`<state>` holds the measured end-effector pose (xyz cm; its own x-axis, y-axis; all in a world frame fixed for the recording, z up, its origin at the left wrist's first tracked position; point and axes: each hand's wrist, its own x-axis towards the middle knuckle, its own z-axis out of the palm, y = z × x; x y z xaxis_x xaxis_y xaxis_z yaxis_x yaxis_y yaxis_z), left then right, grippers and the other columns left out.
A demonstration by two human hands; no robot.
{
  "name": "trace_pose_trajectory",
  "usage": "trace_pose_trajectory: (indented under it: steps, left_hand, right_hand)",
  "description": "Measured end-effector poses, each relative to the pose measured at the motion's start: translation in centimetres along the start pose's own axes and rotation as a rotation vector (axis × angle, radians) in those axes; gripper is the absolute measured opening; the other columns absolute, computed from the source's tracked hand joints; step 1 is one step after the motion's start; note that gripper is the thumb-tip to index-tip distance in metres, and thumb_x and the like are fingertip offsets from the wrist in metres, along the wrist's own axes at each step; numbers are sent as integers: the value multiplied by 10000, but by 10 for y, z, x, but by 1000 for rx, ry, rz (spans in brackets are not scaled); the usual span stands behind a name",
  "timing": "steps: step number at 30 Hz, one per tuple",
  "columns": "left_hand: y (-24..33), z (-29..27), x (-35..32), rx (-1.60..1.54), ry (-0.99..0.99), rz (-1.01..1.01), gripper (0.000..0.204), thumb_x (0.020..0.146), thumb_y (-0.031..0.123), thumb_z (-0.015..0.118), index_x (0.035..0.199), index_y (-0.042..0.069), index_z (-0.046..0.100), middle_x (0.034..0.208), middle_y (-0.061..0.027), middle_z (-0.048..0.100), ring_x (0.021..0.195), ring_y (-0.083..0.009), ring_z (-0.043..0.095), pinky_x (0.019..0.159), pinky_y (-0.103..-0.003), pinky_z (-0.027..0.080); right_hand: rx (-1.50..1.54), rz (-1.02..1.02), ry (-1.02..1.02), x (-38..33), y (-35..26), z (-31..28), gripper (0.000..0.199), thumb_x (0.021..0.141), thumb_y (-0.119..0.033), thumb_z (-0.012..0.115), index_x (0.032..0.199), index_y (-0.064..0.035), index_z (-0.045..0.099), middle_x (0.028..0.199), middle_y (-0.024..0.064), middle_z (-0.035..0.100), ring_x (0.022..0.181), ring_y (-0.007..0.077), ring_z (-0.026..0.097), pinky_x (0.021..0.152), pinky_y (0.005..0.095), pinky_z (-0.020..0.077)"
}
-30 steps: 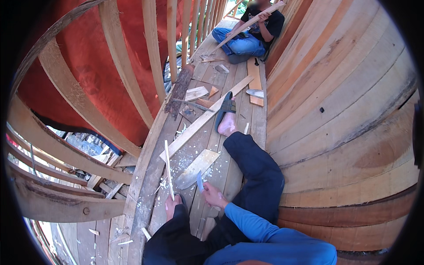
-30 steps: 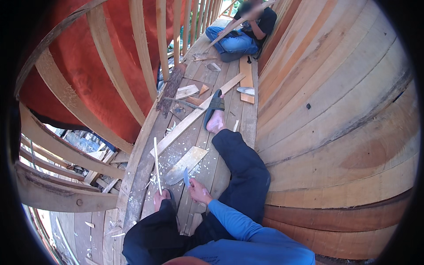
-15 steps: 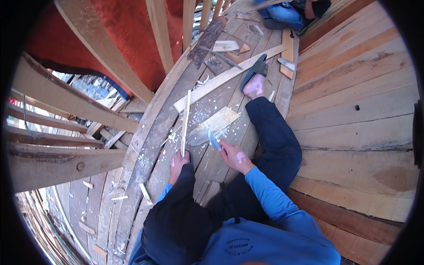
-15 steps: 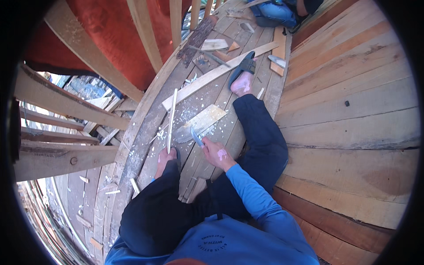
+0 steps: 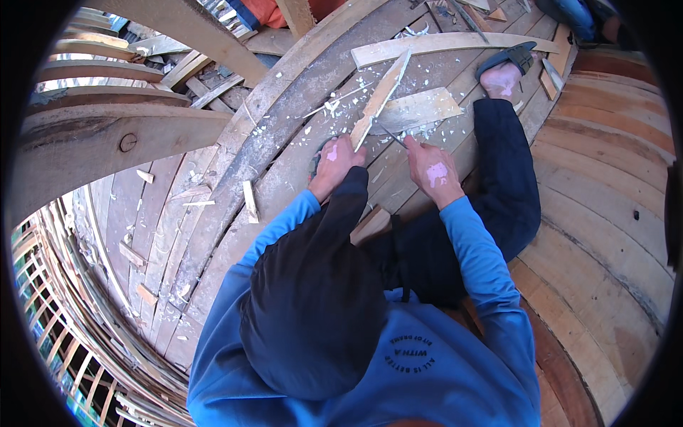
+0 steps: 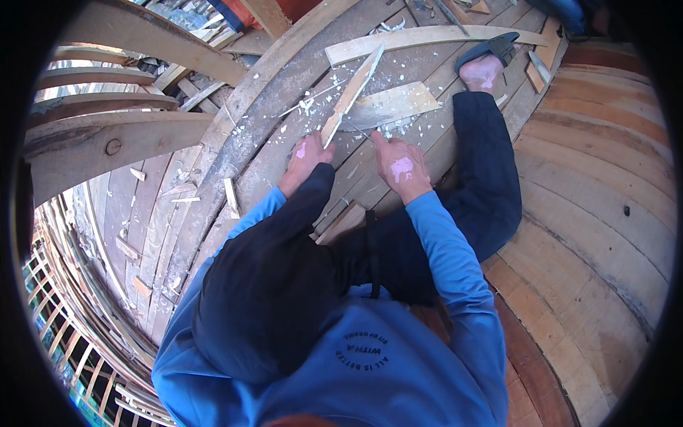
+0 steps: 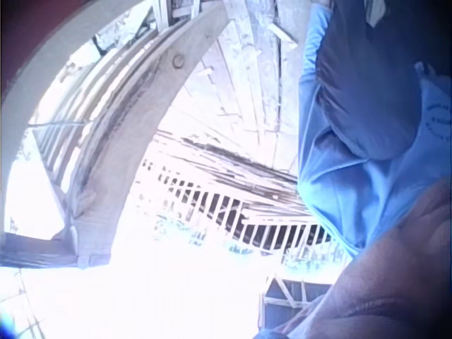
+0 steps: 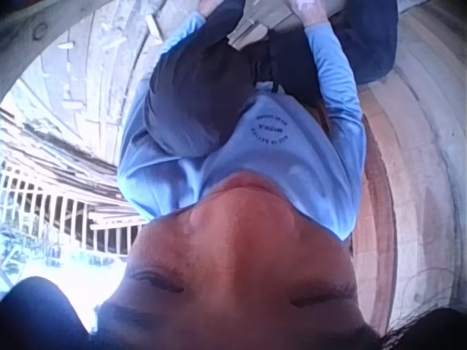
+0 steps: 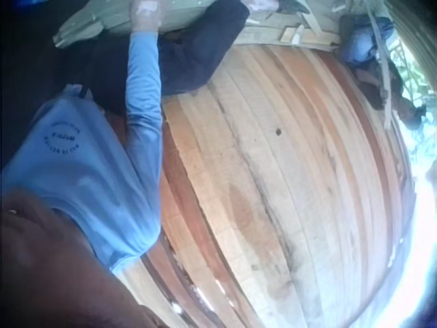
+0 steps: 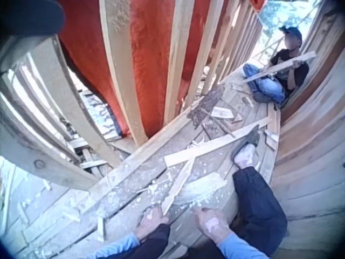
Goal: The person carves a wooden plank into a decorative shape using a small hand knife.
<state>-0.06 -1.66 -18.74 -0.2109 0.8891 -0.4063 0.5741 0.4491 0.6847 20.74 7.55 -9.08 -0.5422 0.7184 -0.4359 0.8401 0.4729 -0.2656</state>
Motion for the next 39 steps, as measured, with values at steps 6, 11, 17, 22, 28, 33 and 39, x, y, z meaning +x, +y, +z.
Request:
trace_pose_trajectory:
  steps: [6,11,17,22,28,33,39]
  left_hand:
    - [2,3,-3,-7,29,-31,459,870,370,716,1001,-57,606,934,-313,666,966,-498,647,872,-572,490]
    - [-6,6,-1,-11,68,41,452,884,370,701,1025,-47,595,946,-298,669,977,-494,643,873,-578,486]
    - [-9,11,-3,-12,72,21,441,912,396,670,1047,-17,593,992,-284,681,999,-490,640,879,-592,482]
    - [-10,16,1,19,125,32,430,903,394,683,1032,-10,614,974,-288,692,990,-491,649,874,-590,493]
    - [-8,10,1,40,49,-10,455,882,373,707,1039,-50,646,977,-303,697,995,-492,667,901,-557,519]
    - [-6,16,2,96,82,30,450,894,352,698,1042,-69,646,975,-308,693,997,-486,669,906,-547,520]
    - [-18,11,4,27,50,158,412,941,321,644,1062,-72,622,974,-313,676,992,-490,655,910,-556,500]
  right_hand:
    - [4,70,77,10,-9,24,197,1044,-214,480,1195,-119,562,962,254,713,883,519,685,778,621,531]
    - [35,85,88,13,-9,35,193,1043,-211,482,1190,-118,567,967,266,708,859,526,682,764,617,533]
    - [22,143,44,17,-11,48,305,1001,-160,504,1300,-145,563,1005,270,704,901,521,699,811,615,544]
    - [20,168,62,17,-13,52,315,986,-137,515,1297,-126,565,1022,273,699,913,515,703,813,608,549]
    - [-15,157,75,22,-10,57,295,1002,-140,507,1285,-99,576,1015,274,709,890,515,697,788,610,545]
    - [-69,132,94,18,-5,66,264,999,-135,505,1247,-62,561,998,278,715,857,513,700,766,606,550]
    - [-251,29,35,22,-14,50,176,1033,-144,482,1118,0,535,972,252,728,825,463,739,705,532,608]
